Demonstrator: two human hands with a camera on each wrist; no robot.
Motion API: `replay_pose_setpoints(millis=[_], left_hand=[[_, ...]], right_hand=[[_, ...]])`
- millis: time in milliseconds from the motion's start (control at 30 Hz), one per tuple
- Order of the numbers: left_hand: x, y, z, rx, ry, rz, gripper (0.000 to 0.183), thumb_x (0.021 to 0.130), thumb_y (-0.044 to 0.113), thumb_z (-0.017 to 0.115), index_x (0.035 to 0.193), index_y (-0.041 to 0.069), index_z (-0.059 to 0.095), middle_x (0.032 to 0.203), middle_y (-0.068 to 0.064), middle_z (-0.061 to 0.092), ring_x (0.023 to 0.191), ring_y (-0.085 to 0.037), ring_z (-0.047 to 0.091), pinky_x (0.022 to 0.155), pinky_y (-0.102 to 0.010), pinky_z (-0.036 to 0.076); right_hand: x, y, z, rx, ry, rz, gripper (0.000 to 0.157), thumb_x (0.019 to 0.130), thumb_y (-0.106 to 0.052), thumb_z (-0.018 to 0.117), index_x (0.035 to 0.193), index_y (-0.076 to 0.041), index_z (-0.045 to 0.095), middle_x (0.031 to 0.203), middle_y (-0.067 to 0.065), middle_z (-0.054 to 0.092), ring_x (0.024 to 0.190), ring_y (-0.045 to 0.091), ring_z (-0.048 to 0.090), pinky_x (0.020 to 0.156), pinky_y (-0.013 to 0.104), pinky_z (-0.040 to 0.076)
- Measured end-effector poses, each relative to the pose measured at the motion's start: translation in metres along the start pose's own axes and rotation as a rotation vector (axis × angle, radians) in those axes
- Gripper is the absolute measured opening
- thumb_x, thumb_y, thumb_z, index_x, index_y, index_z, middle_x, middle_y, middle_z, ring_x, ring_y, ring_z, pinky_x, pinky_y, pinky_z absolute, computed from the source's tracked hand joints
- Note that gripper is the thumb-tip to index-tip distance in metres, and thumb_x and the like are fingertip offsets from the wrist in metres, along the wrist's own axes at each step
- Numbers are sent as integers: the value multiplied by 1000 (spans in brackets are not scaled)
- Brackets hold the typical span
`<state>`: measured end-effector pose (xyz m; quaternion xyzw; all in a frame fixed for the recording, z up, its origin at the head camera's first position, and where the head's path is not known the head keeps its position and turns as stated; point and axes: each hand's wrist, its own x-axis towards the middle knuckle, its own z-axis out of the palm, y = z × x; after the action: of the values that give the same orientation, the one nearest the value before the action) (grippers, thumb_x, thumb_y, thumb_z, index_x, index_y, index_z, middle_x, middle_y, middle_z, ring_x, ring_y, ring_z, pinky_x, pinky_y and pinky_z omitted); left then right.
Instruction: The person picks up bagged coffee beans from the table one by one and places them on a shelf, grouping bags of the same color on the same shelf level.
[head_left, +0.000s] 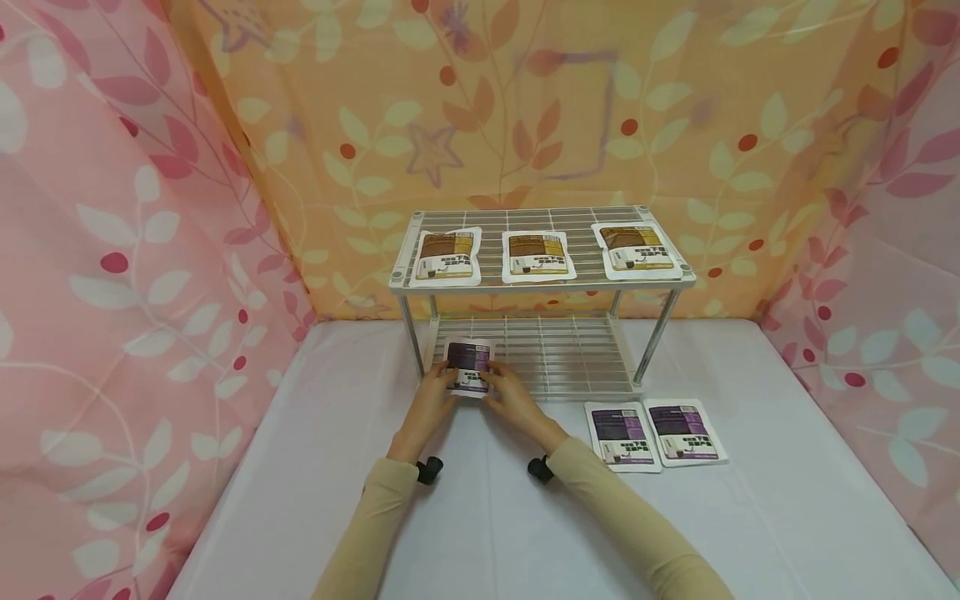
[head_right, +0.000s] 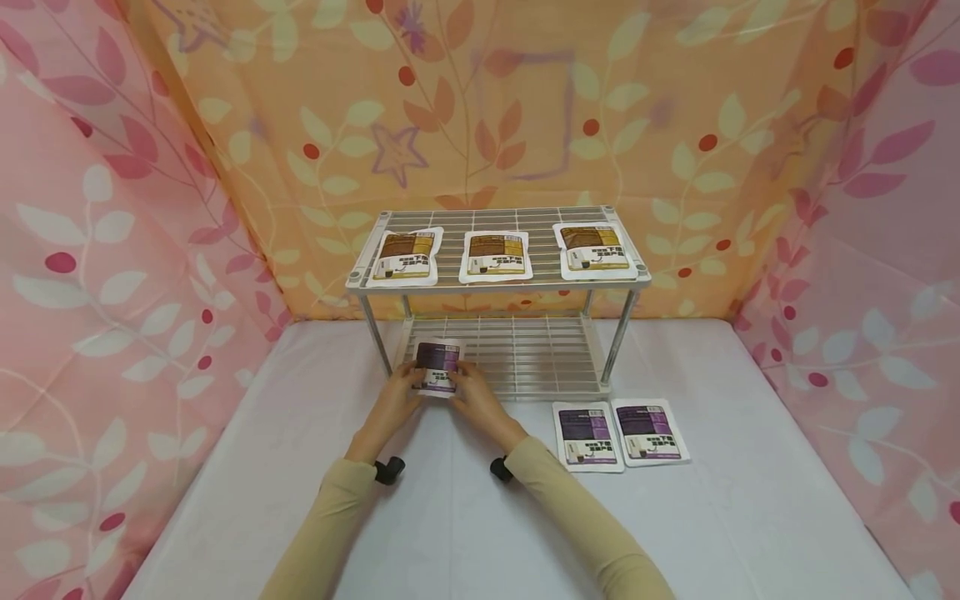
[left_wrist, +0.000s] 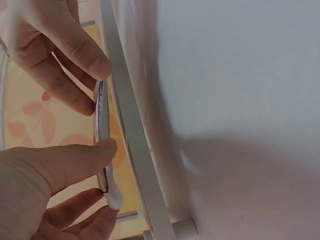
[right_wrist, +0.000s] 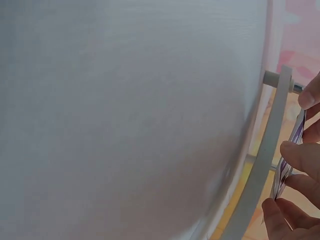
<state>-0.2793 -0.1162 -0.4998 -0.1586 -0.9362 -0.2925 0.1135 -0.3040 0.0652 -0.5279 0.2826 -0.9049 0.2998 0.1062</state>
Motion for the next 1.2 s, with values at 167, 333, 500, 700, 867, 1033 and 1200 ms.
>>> replay_pose_setpoints(millis=[167, 333, 500, 700, 867, 1033, 1200], left_hand=[[3, -1, 1, 44, -26, -22, 44, 78, -3, 68, 120, -7, 58, 132, -28, 46, 117, -44, 47, 98, -50, 42], [10, -3, 4, 64, -38, -37, 42, 77, -4, 67, 118, -6, 59, 130, -28, 48, 115, -44, 49, 97, -50, 43], [14, -1, 7, 70, -51, -58, 42, 77, -5, 65, 119, -6, 59, 129, -28, 48, 113, -46, 50, 95, -51, 44], [13, -2, 8, 77, -50, -72, 43, 77, -3, 66, 120, -5, 58, 129, -30, 47, 113, -48, 48, 94, -53, 44], [10, -5, 8, 92, -43, -59, 43, 78, -1, 66, 120, -5, 58, 128, -31, 47, 113, -47, 49, 92, -53, 45], [8, -7, 9, 86, -49, -59, 44, 79, 2, 64, 122, -4, 57, 129, -31, 46, 116, -47, 46, 94, -54, 43], [6, -5, 10, 81, -38, -50, 45, 80, 4, 66, 123, -4, 56, 130, -30, 46, 120, -46, 43, 97, -54, 41]], right_hand=[[5, 0, 2, 5, 4, -13, 46, 79, -5, 70, 121, 8, 56, 132, 27, 46, 118, 40, 47, 99, 46, 41], [9, 0, 2, 0, 12, -29, 43, 79, -3, 69, 119, 8, 57, 130, 27, 47, 119, 41, 46, 100, 47, 40], [11, 0, 3, -20, 1, -35, 42, 79, -3, 69, 118, 8, 58, 128, 27, 49, 117, 41, 47, 99, 47, 41], [14, -1, 4, -4, -15, -43, 39, 80, -3, 68, 116, 8, 59, 126, 27, 50, 116, 40, 48, 98, 47, 42], [17, -2, 4, 17, -44, -44, 38, 81, -4, 68, 115, 8, 60, 125, 27, 50, 115, 40, 49, 98, 48, 42], [20, -2, 4, 15, -67, -36, 36, 81, -5, 69, 115, 6, 61, 125, 27, 51, 115, 40, 49, 98, 48, 42], [21, -1, 3, 31, -69, -39, 36, 81, -4, 68, 115, 3, 61, 128, 27, 49, 118, 41, 47, 99, 49, 40]])
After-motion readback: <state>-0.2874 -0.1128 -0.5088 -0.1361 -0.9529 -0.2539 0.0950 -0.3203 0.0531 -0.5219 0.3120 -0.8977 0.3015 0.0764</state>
